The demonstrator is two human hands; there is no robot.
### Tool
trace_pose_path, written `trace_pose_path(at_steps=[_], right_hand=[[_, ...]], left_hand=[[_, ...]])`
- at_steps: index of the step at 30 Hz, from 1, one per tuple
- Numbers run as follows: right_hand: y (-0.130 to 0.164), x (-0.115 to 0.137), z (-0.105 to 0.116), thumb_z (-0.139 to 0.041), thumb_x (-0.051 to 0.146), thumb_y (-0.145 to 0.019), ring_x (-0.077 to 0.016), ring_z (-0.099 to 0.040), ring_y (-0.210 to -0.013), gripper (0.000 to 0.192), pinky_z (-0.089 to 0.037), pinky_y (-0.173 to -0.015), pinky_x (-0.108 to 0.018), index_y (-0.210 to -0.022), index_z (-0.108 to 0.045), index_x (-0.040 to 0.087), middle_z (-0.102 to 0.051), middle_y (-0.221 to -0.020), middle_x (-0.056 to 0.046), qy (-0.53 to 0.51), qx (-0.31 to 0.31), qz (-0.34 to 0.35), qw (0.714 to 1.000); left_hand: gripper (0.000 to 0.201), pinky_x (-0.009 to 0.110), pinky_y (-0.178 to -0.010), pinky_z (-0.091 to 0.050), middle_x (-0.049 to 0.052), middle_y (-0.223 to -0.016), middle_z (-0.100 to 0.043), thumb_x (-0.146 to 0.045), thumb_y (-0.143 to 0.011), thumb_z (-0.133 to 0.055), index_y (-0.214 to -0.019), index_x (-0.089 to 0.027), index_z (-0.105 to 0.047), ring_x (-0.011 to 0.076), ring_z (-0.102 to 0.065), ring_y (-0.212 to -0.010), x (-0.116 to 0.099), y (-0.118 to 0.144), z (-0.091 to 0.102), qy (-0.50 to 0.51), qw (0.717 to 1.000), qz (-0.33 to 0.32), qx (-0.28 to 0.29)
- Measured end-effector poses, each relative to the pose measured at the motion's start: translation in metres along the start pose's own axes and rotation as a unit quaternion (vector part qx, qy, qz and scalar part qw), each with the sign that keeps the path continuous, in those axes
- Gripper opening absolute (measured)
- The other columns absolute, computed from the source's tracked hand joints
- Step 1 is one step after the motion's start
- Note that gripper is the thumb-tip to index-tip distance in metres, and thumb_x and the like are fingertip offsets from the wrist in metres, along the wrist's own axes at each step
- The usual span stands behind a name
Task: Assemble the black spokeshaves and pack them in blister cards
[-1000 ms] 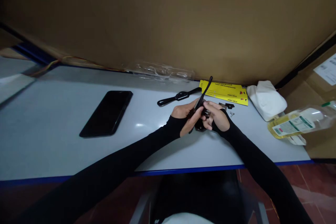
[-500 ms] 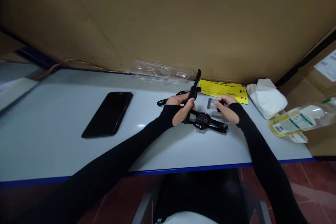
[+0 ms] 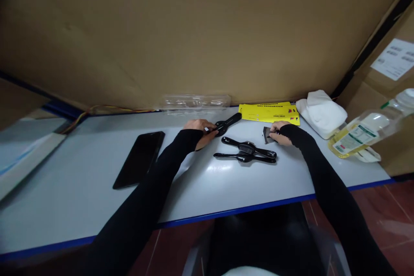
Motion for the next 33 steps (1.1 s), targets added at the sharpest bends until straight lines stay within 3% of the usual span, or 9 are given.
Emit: trace_pose_path(at_steps=[3,8,12,15,20,24,28,33], right_hand=[[0.001,-0.005,-0.003,-0.065,0.024,-0.087,-0.0155,-0.062,-0.071,0.023,-0.045,-0.067,-0.027,-0.109,-0.065,0.022,-0.073,-0.094,-0.003,-0.007,-0.002,0.001,1.0],[-0.002,-0.012,-0.008,-0.067,0.02,-0.08,-0.0201,-0.062,-0.086,0.028,-0.045,-0.072,-0.029,-0.107,-0.066,0.023,-0.072,-0.104,-0.006,0.032,-0.041,0.074,0.996],[0.0,-0.007,-0.004,-0.065,0.018,-0.077,-0.0185,-0.061,-0.078,0.031,-0.042,-0.069,-0.029,-0.108,-0.066,0.021,-0.074,-0.098,-0.006,0.002,-0.06,0.088,0.994],[0.004,0.004,0.008,-0.065,0.02,-0.081,-0.0148,-0.059,-0.065,0.026,-0.041,-0.066,-0.028,-0.107,-0.067,0.02,-0.074,-0.085,-0.003,-0.045,-0.088,0.075,0.992],[0.002,0.021,0.003,-0.061,0.02,-0.091,-0.0125,-0.061,-0.056,0.012,-0.043,-0.063,-0.025,-0.099,-0.07,0.02,-0.072,-0.069,0.002,-0.102,-0.065,0.082,0.989],[-0.005,0.025,-0.003,-0.058,0.015,-0.095,-0.0141,-0.071,-0.073,0.014,-0.05,-0.072,-0.026,-0.1,-0.07,0.02,-0.081,-0.09,-0.002,-0.096,-0.098,0.099,0.986],[-0.012,0.029,-0.008,-0.06,0.018,-0.097,-0.0207,-0.072,-0.102,0.019,-0.051,-0.091,-0.031,-0.11,-0.074,0.023,-0.082,-0.106,-0.003,0.021,-0.118,0.11,0.987],[-0.019,0.018,-0.01,-0.059,0.03,-0.101,-0.0282,-0.067,-0.104,0.027,-0.05,-0.087,-0.037,-0.121,-0.077,0.025,-0.079,-0.112,-0.01,0.1,-0.126,0.057,0.985]], left_hand=[[0.025,0.034,-0.077,-0.053,0.004,-0.096,-0.079,-0.036,-0.087,-0.065,-0.097,-0.022,-0.082,0.021,-0.069,-0.073,0.005,0.001,-0.002,0.005,1.0,0.022,-0.009],[0.034,0.04,-0.078,-0.055,0.01,-0.103,-0.079,-0.045,-0.088,-0.066,-0.107,-0.021,-0.08,0.0294,-0.072,-0.087,0.003,0.011,0.012,-0.034,0.996,0.037,-0.069],[0.028,0.041,-0.086,-0.056,0.01,-0.097,-0.08,-0.042,-0.093,-0.065,-0.1,-0.019,-0.08,0.0296,-0.071,-0.094,-0.039,0.027,0.03,0.034,0.977,-0.091,-0.189],[0.026,0.035,-0.074,-0.056,0.008,-0.092,-0.08,-0.039,-0.097,-0.065,-0.104,-0.019,-0.079,0.0251,-0.07,-0.09,-0.068,0.04,0.028,0.13,0.952,-0.166,-0.222],[0.02,0.038,-0.081,-0.059,0.007,-0.091,-0.079,-0.035,-0.094,-0.072,-0.106,-0.02,-0.078,0.0239,-0.067,-0.088,-0.094,0.05,0.011,0.186,0.935,-0.236,-0.19],[0.03,0.044,-0.089,-0.059,0.009,-0.097,-0.077,-0.037,-0.091,-0.074,-0.114,-0.019,-0.078,0.0269,-0.066,-0.095,-0.096,0.05,0.003,0.184,0.933,-0.263,-0.163],[0.035,0.047,-0.093,-0.058,0.013,-0.104,-0.074,-0.04,-0.091,-0.07,-0.116,-0.015,-0.078,0.0292,-0.065,-0.1,-0.094,0.047,-0.004,0.15,0.937,-0.285,-0.136],[0.038,0.05,-0.095,-0.057,0.014,-0.107,-0.074,-0.038,-0.087,-0.073,-0.117,-0.015,-0.078,0.031,-0.063,-0.103,-0.087,0.042,-0.016,0.141,0.944,-0.286,-0.086]])
Point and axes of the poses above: each hand's wrist, its own y-axis away from the middle knuckle, its own z-axis out of the back of the hand, x = y × z, the point moved 8 cm from there along -y, towards the middle knuckle
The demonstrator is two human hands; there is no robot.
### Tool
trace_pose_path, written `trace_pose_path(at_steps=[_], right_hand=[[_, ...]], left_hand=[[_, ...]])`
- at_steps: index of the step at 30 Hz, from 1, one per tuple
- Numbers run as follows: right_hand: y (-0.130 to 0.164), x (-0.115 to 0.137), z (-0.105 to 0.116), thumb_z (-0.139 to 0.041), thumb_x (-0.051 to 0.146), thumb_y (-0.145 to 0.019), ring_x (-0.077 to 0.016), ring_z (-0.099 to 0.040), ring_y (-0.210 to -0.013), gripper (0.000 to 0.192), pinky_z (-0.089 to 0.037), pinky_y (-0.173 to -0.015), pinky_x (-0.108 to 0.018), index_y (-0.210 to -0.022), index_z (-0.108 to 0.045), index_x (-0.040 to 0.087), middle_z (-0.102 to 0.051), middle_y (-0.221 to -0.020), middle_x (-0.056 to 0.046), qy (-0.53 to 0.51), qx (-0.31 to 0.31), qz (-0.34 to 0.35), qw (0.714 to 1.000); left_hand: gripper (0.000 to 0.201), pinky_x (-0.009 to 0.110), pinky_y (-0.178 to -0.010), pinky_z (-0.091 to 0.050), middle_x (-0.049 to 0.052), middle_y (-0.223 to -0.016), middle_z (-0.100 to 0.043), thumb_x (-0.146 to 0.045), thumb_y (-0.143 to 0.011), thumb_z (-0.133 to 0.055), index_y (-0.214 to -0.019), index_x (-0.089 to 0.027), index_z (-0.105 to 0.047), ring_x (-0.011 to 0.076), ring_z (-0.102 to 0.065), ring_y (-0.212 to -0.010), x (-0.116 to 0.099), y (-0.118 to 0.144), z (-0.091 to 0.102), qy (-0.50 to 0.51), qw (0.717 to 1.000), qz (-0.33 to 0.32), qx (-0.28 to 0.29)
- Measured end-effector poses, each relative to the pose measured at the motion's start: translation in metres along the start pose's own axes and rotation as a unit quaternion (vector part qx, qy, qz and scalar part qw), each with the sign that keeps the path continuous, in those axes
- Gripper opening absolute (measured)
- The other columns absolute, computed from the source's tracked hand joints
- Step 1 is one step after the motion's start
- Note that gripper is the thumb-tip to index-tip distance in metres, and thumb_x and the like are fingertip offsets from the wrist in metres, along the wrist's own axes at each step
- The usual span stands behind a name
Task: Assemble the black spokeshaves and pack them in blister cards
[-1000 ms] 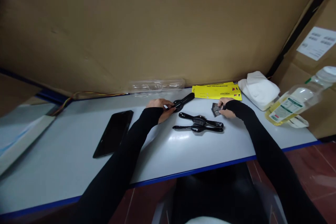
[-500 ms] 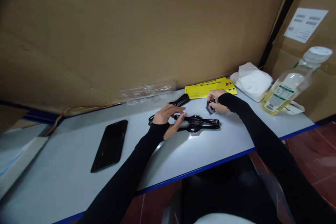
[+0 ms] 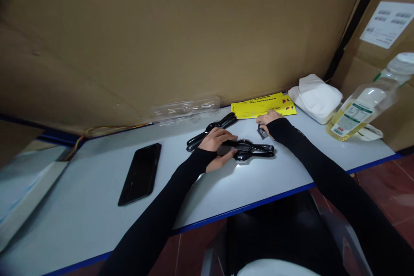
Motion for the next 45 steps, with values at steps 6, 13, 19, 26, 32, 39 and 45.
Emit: trace_pose_path(at_steps=[6,13,19,26,32,39,45], right_hand=[[-0.002,0.001,0.005,-0.068,0.042,-0.097,-0.0246,-0.065,-0.1,0.024,-0.047,-0.086,-0.033,-0.114,-0.08,0.029,-0.077,-0.104,-0.007,0.013,-0.025,-0.025,0.999],[0.002,0.004,0.007,-0.07,0.041,-0.094,-0.0188,-0.057,-0.068,0.022,-0.037,-0.068,-0.032,-0.084,-0.076,0.023,-0.071,-0.07,-0.002,-0.018,0.013,-0.026,0.999],[0.007,0.016,0.016,-0.067,0.043,-0.094,-0.017,-0.058,-0.067,0.026,-0.039,-0.069,-0.031,-0.08,-0.073,0.022,-0.071,-0.069,-0.002,-0.094,-0.019,0.033,0.995],[0.024,0.007,0.051,-0.077,0.059,-0.084,-0.0199,-0.067,-0.086,0.055,-0.051,-0.069,-0.03,-0.12,-0.068,0.019,-0.076,-0.105,-0.011,-0.345,-0.209,-0.044,0.914],[0.028,0.061,0.018,-0.081,0.048,-0.078,-0.015,-0.066,-0.072,0.048,-0.053,-0.062,-0.027,-0.112,-0.072,0.016,-0.075,-0.093,-0.006,-0.487,-0.104,0.045,0.866],[0.032,0.072,0.004,-0.065,0.04,-0.091,-0.0126,-0.064,-0.074,0.049,-0.044,-0.052,-0.023,-0.136,-0.072,0.021,-0.069,-0.117,-0.011,-0.361,-0.115,0.099,0.92],[0.034,0.065,0.016,-0.076,0.044,-0.083,-0.0158,-0.066,-0.071,0.028,-0.045,-0.054,-0.026,-0.095,-0.082,0.019,-0.074,-0.09,-0.008,-0.358,-0.224,0.057,0.905]], left_hand=[[0.034,0.051,-0.098,-0.056,0.013,-0.108,-0.075,-0.032,-0.086,-0.07,-0.116,-0.019,-0.08,0.0311,-0.064,-0.104,0.003,0.001,-0.003,-0.002,0.999,0.01,0.031],[0.048,0.049,-0.097,-0.05,0.011,-0.108,-0.075,-0.032,-0.094,-0.066,-0.141,-0.024,-0.07,0.0307,-0.062,-0.105,0.004,0.0,-0.007,-0.038,0.995,0.013,0.09],[0.048,0.044,-0.095,-0.052,0.013,-0.1,-0.071,-0.041,-0.108,-0.045,-0.143,-0.019,-0.068,0.0285,-0.062,-0.098,0.001,0.002,-0.015,-0.026,0.995,0.002,0.095],[0.053,0.035,-0.076,-0.057,0.007,-0.088,-0.069,-0.063,-0.104,-0.047,-0.116,-0.018,-0.071,0.021,-0.066,-0.081,0.006,-0.002,0.007,0.296,0.936,0.17,-0.089],[0.052,0.031,-0.065,-0.062,0.009,-0.084,-0.076,-0.066,-0.083,-0.079,-0.095,-0.017,-0.066,0.0204,-0.074,-0.071,-0.019,-0.001,-0.021,0.525,0.812,0.247,-0.067],[0.063,0.04,-0.057,-0.068,0.016,-0.082,-0.079,-0.073,-0.076,-0.081,-0.09,-0.013,-0.066,0.0365,-0.082,-0.079,-0.003,0.007,-0.033,0.55,0.758,0.346,-0.051],[0.063,0.038,-0.055,-0.069,0.015,-0.085,-0.081,-0.071,-0.074,-0.083,-0.093,-0.012,-0.07,0.0364,-0.082,-0.078,-0.006,0.005,-0.026,0.523,0.777,0.334,-0.103]])
Point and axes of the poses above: each hand's wrist, its own y-axis away from the middle knuckle, its own z-axis out of the back of the hand, x = y × z, the point moved 8 cm from there along -y, towards the middle knuckle
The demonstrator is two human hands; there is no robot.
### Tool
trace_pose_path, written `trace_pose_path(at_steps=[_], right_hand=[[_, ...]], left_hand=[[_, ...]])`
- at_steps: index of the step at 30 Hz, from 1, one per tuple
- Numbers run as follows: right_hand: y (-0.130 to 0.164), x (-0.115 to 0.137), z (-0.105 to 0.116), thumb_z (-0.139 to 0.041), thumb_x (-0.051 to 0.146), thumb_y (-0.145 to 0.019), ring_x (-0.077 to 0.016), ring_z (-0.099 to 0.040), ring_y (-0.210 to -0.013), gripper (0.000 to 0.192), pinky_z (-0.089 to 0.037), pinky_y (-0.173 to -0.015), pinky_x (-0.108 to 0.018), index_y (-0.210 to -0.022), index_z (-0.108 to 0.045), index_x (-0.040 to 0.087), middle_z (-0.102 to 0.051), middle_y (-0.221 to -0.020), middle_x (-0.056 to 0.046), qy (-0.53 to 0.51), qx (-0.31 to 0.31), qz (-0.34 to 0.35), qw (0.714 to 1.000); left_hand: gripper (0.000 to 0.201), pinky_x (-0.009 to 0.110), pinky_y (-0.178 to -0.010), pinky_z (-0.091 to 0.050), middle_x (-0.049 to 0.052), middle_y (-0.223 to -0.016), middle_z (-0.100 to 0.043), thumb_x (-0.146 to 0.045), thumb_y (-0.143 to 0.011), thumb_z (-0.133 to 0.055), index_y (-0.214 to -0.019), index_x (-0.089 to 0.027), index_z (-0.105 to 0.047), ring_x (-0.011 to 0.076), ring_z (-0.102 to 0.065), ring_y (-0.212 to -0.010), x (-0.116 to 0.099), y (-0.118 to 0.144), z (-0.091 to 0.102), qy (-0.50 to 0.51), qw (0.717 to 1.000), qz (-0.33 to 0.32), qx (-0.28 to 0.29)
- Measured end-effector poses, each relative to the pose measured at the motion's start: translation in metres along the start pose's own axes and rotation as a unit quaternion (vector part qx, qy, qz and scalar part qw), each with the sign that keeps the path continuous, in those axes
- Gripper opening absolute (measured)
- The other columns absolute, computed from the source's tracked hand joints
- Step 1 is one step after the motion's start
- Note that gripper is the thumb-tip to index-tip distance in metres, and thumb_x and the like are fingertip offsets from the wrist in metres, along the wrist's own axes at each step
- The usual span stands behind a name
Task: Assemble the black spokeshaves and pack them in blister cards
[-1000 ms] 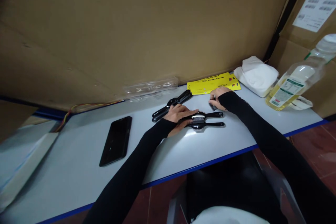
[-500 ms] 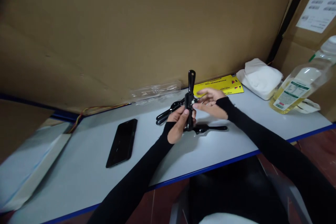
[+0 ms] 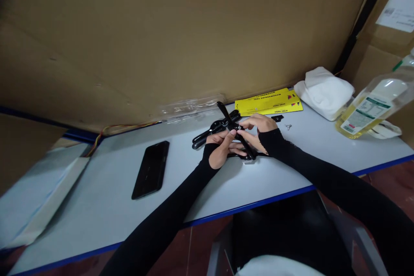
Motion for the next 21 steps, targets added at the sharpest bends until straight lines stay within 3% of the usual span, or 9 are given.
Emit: trace_pose_path(at_steps=[2,6,10,17,21], right_hand=[[0.002,-0.001,-0.002,-0.075,0.04,-0.082,-0.0161,-0.066,-0.072,0.022,-0.046,-0.055,-0.026,-0.088,-0.082,0.02,-0.076,-0.086,-0.007,-0.024,-0.009,-0.029,0.999],[0.008,-0.007,-0.007,-0.076,0.038,-0.077,-0.0158,-0.066,-0.068,0.027,-0.049,-0.054,-0.027,-0.095,-0.082,0.018,-0.077,-0.081,-0.006,-0.102,-0.016,-0.116,0.988],[0.007,-0.002,-0.007,-0.077,0.034,-0.075,-0.0144,-0.065,-0.063,0.025,-0.052,-0.054,-0.028,-0.092,-0.081,0.018,-0.077,-0.078,-0.005,-0.124,-0.003,-0.113,0.986],[0.006,-0.001,-0.007,-0.079,0.03,-0.07,-0.0161,-0.067,-0.065,0.019,-0.06,-0.063,-0.032,-0.084,-0.078,0.016,-0.074,-0.076,-0.006,-0.173,0.017,-0.124,0.977],[0.007,0.0,-0.012,-0.082,0.033,-0.067,-0.016,-0.066,-0.063,0.023,-0.06,-0.062,-0.033,-0.083,-0.075,0.017,-0.074,-0.075,-0.005,-0.202,0.034,-0.121,0.971]], left_hand=[[0.061,0.036,-0.052,-0.067,0.015,-0.08,-0.08,-0.07,-0.078,-0.081,-0.092,-0.012,-0.072,0.0341,-0.082,-0.074,-0.001,0.001,-0.001,-0.015,1.0,-0.014,0.001],[0.058,0.031,-0.047,-0.062,0.014,-0.076,-0.08,-0.07,-0.083,-0.076,-0.087,-0.012,-0.074,0.0276,-0.078,-0.058,-0.004,0.005,-0.001,-0.054,0.997,-0.046,-0.007],[0.052,0.03,-0.045,-0.06,0.013,-0.077,-0.081,-0.064,-0.088,-0.075,-0.077,-0.014,-0.072,0.0229,-0.073,-0.049,-0.007,0.01,0.001,-0.069,0.995,-0.067,-0.027],[0.053,0.033,-0.048,-0.062,0.014,-0.075,-0.08,-0.066,-0.087,-0.075,-0.074,-0.014,-0.072,0.0252,-0.075,-0.05,0.001,0.01,0.003,-0.084,0.994,-0.059,-0.036],[0.056,0.034,-0.05,-0.063,0.014,-0.072,-0.08,-0.065,-0.087,-0.074,-0.064,-0.016,-0.065,0.0262,-0.076,-0.052,-0.003,0.015,0.0,-0.087,0.993,-0.059,-0.051]])
Point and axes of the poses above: each hand's wrist, its own y-axis away from the middle knuckle, its own z-axis out of the back of the hand, x = y × z, the point moved 8 cm from there along -y, towards the middle knuckle
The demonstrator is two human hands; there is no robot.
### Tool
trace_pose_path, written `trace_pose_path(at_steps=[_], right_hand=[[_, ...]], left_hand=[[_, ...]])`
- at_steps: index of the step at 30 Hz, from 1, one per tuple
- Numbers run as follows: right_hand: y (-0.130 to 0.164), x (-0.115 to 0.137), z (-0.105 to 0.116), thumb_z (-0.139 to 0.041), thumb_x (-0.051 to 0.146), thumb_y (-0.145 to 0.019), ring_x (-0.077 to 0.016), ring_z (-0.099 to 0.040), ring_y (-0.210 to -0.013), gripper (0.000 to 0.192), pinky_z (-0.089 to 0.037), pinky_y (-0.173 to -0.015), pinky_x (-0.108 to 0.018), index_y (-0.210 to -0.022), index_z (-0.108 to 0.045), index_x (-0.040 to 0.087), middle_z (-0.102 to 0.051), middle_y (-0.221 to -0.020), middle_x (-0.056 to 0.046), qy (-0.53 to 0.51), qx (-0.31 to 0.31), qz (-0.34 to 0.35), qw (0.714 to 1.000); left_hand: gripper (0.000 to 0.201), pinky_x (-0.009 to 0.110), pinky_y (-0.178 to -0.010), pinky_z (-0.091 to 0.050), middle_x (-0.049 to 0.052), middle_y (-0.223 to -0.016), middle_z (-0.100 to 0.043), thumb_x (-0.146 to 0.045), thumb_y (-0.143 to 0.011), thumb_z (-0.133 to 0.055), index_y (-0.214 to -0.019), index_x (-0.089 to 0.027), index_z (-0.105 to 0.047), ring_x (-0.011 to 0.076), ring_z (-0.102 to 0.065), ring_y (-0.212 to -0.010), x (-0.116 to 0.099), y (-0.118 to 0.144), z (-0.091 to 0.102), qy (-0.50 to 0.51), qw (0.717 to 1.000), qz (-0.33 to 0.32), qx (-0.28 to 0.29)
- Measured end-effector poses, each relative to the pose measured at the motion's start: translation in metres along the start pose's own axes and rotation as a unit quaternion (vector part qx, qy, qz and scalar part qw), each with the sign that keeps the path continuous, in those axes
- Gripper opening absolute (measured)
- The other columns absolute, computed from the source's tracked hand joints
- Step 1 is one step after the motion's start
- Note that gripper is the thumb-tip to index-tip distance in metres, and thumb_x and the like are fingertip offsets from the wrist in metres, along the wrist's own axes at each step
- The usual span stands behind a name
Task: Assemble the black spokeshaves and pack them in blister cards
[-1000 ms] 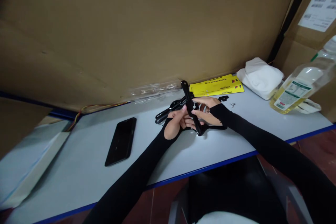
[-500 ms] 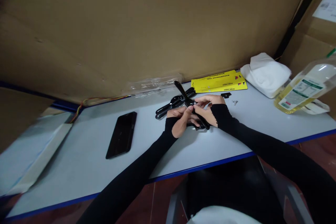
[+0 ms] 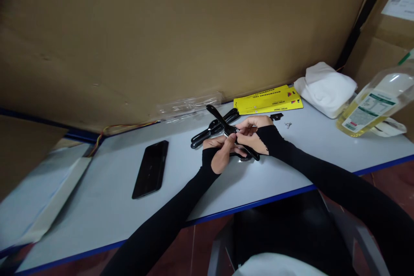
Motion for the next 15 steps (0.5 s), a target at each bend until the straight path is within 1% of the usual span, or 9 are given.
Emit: trace_pose_path(at_steps=[2,4,7,9,11,13,15], right_hand=[[0.0,0.0,-0.001,-0.081,0.035,-0.069,-0.0158,-0.065,-0.063,0.023,-0.059,-0.062,-0.033,-0.082,-0.075,0.017,-0.072,-0.074,-0.005,-0.004,0.012,0.006,1.0],[-0.001,0.004,-0.001,-0.079,0.033,-0.073,-0.015,-0.063,-0.064,0.02,-0.058,-0.062,-0.033,-0.084,-0.075,0.017,-0.071,-0.076,-0.004,0.005,0.029,0.036,0.999],[-0.004,0.019,0.001,-0.073,0.027,-0.079,-0.0124,-0.059,-0.066,0.012,-0.054,-0.065,-0.03,-0.087,-0.079,0.021,-0.071,-0.086,-0.003,0.059,0.083,0.137,0.985],[-0.004,0.028,0.003,-0.067,0.024,-0.086,-0.0124,-0.056,-0.071,0.015,-0.051,-0.069,-0.03,-0.084,-0.081,0.024,-0.071,-0.092,-0.003,0.112,0.12,0.191,0.968],[-0.007,0.033,0.01,-0.062,0.023,-0.092,-0.0124,-0.054,-0.073,0.023,-0.049,-0.069,-0.029,-0.083,-0.082,0.024,-0.069,-0.094,-0.004,0.137,0.119,0.205,0.962],[-0.007,0.037,0.017,-0.061,0.021,-0.093,-0.0115,-0.053,-0.072,0.022,-0.047,-0.064,-0.027,-0.095,-0.083,0.022,-0.066,-0.097,-0.005,0.122,0.105,0.199,0.967],[-0.005,0.039,0.018,-0.066,0.023,-0.092,-0.0109,-0.053,-0.071,0.023,-0.046,-0.06,-0.025,-0.109,-0.081,0.022,-0.062,-0.1,-0.005,0.1,0.111,0.192,0.97]], left_hand=[[0.055,0.033,-0.051,-0.063,0.013,-0.072,-0.08,-0.064,-0.088,-0.074,-0.063,-0.016,-0.064,0.026,-0.076,-0.053,-0.005,0.003,0.0,-0.008,1.0,-0.004,-0.01],[0.053,0.033,-0.053,-0.063,0.012,-0.07,-0.079,-0.063,-0.089,-0.074,-0.065,-0.016,-0.066,0.0258,-0.076,-0.055,-0.01,0.005,0.0,-0.017,1.0,-0.01,-0.017],[0.05,0.033,-0.054,-0.063,0.01,-0.071,-0.079,-0.062,-0.09,-0.073,-0.074,-0.015,-0.071,0.0252,-0.077,-0.056,-0.012,0.007,-0.002,-0.001,1.0,-0.006,-0.006],[0.05,0.033,-0.052,-0.062,0.011,-0.073,-0.08,-0.063,-0.09,-0.073,-0.078,-0.015,-0.072,0.0246,-0.076,-0.055,-0.008,0.008,-0.005,0.022,1.0,0.01,0.016],[0.052,0.031,-0.049,-0.06,0.011,-0.072,-0.079,-0.064,-0.089,-0.073,-0.079,-0.014,-0.071,0.0235,-0.074,-0.053,-0.004,0.01,-0.011,0.037,0.998,0.025,0.046],[0.053,0.029,-0.048,-0.059,0.011,-0.071,-0.078,-0.064,-0.089,-0.074,-0.078,-0.013,-0.07,0.0222,-0.073,-0.051,-0.002,0.011,-0.016,0.048,0.996,0.031,0.067],[0.053,0.03,-0.047,-0.059,0.01,-0.07,-0.077,-0.064,-0.088,-0.074,-0.077,-0.013,-0.069,0.0213,-0.072,-0.049,-0.003,0.011,-0.018,0.071,0.995,0.038,0.067]])
Point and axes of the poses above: each hand's wrist, its own y-axis away from the middle knuckle, its own z-axis out of the back of the hand, x = y × z, the point moved 8 cm from there along -y, towards the middle knuckle
